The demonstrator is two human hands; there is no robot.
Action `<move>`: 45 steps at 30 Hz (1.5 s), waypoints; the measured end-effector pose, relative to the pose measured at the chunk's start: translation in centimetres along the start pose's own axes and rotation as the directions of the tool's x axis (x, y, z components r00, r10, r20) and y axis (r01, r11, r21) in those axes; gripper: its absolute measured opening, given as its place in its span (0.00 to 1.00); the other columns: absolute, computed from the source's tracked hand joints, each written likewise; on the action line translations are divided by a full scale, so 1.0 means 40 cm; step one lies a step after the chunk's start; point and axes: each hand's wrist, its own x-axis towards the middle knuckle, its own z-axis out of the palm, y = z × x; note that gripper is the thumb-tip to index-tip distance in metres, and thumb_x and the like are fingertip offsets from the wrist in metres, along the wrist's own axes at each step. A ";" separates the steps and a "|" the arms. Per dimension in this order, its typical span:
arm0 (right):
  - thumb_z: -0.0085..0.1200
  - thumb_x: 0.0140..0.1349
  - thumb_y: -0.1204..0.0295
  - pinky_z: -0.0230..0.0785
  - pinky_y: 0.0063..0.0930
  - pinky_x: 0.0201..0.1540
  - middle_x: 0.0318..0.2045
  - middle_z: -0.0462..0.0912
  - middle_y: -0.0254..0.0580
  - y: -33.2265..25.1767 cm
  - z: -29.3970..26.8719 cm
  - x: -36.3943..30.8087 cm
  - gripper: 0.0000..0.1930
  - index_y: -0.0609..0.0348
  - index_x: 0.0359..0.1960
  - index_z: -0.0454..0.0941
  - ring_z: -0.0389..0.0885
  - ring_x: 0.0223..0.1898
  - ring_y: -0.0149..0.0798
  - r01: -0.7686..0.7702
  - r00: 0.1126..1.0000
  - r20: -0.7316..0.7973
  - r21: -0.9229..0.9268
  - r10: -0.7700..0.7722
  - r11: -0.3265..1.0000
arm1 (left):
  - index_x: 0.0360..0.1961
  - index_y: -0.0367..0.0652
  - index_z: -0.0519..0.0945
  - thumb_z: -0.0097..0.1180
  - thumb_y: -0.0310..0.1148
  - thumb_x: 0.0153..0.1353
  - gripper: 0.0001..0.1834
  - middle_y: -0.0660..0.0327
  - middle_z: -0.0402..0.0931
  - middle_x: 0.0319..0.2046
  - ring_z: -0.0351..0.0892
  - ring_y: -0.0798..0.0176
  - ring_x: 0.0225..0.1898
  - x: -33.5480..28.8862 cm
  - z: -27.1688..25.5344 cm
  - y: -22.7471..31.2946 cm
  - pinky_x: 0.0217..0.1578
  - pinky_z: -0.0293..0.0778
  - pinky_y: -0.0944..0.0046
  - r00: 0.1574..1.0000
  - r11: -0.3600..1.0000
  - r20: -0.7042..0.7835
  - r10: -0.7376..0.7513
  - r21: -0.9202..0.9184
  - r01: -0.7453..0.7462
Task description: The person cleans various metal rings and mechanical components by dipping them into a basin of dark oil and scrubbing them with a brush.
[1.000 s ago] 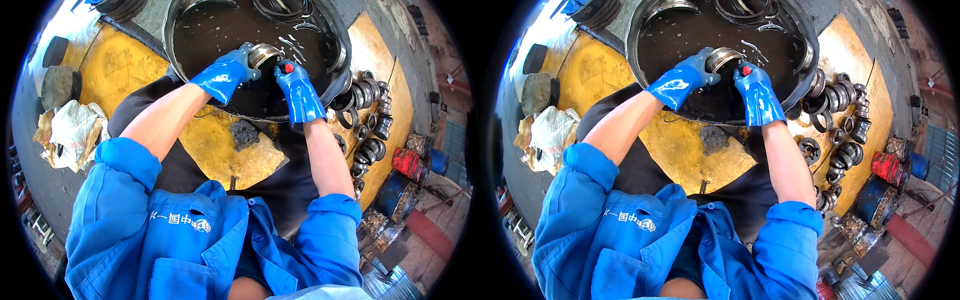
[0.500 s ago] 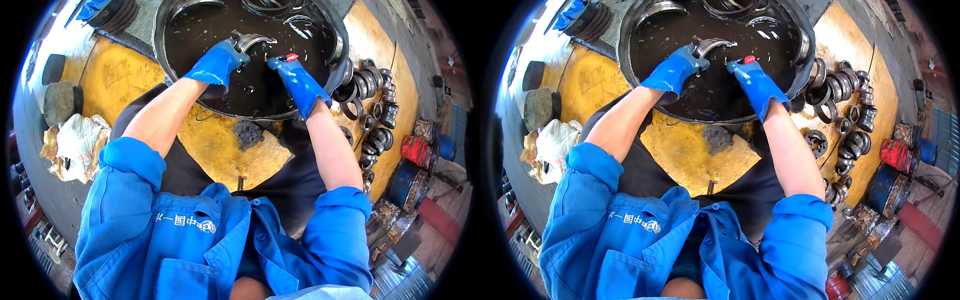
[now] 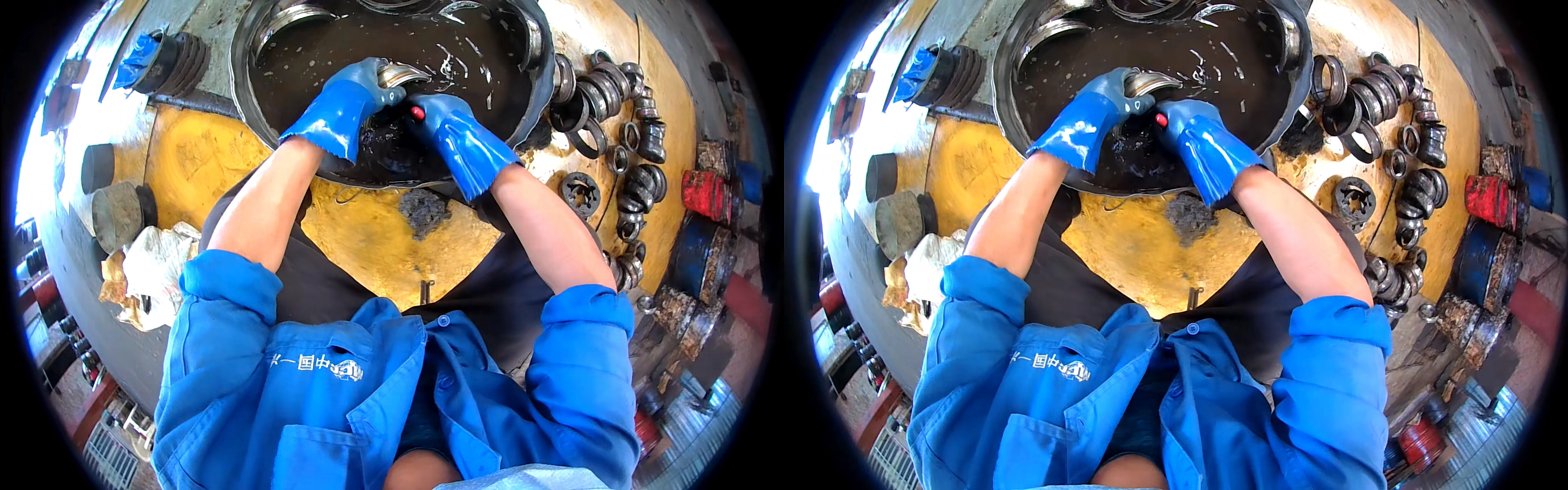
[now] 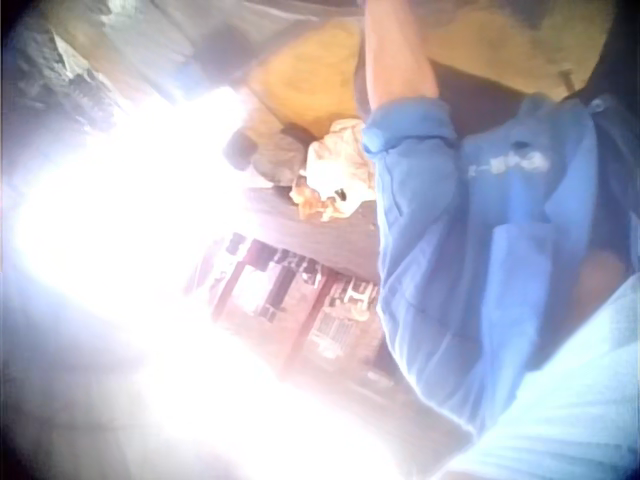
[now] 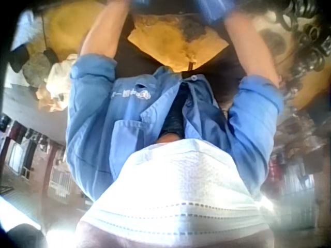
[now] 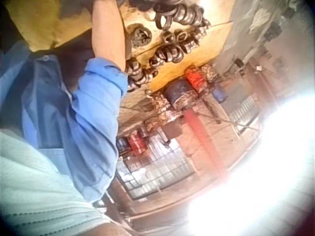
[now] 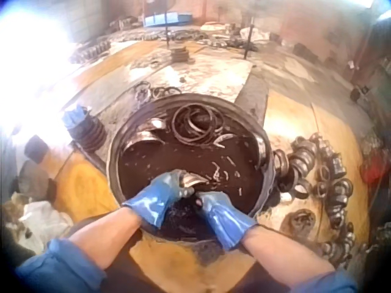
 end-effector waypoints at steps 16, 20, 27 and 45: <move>0.58 0.64 0.56 0.77 0.47 0.54 0.48 0.87 0.52 0.086 0.023 0.041 0.18 0.48 0.51 0.85 0.84 0.51 0.58 -0.081 0.989 -0.104 0.183 0.101 0.980 | 0.66 0.39 0.76 0.56 0.44 0.73 0.27 0.51 0.82 0.57 0.79 0.55 0.59 -0.092 0.008 0.051 0.63 0.73 0.57 0.990 0.454 0.093 0.102 -0.890 0.037; 0.62 0.66 0.57 0.76 0.37 0.50 0.39 0.89 0.45 0.061 -0.009 0.051 0.21 0.56 0.54 0.84 0.86 0.43 0.40 -0.094 0.993 -0.042 0.307 0.112 0.947 | 0.65 0.40 0.78 0.49 0.43 0.76 0.24 0.51 0.82 0.57 0.78 0.53 0.61 -0.183 -0.061 0.149 0.64 0.71 0.55 0.983 0.417 0.177 -0.046 -0.891 0.180; 0.65 0.66 0.65 0.77 0.28 0.53 0.45 0.90 0.40 0.105 -0.014 0.026 0.19 0.59 0.56 0.84 0.87 0.45 0.33 -0.275 0.951 0.234 0.938 0.201 0.209 | 0.65 0.40 0.79 0.46 0.43 0.78 0.23 0.52 0.81 0.57 0.77 0.54 0.61 -0.193 -0.072 0.190 0.65 0.70 0.56 0.980 0.408 0.165 -0.115 -0.892 0.198; 0.56 0.64 0.63 0.78 0.49 0.50 0.43 0.88 0.50 0.000 0.016 -0.018 0.12 0.51 0.46 0.82 0.85 0.49 0.57 0.054 0.993 -0.091 -0.265 -0.081 0.963 | 0.65 0.32 0.76 0.51 0.48 0.78 0.29 0.51 0.81 0.56 0.79 0.62 0.55 -0.111 0.035 0.025 0.60 0.72 0.62 0.995 0.614 0.000 -0.103 -0.787 0.063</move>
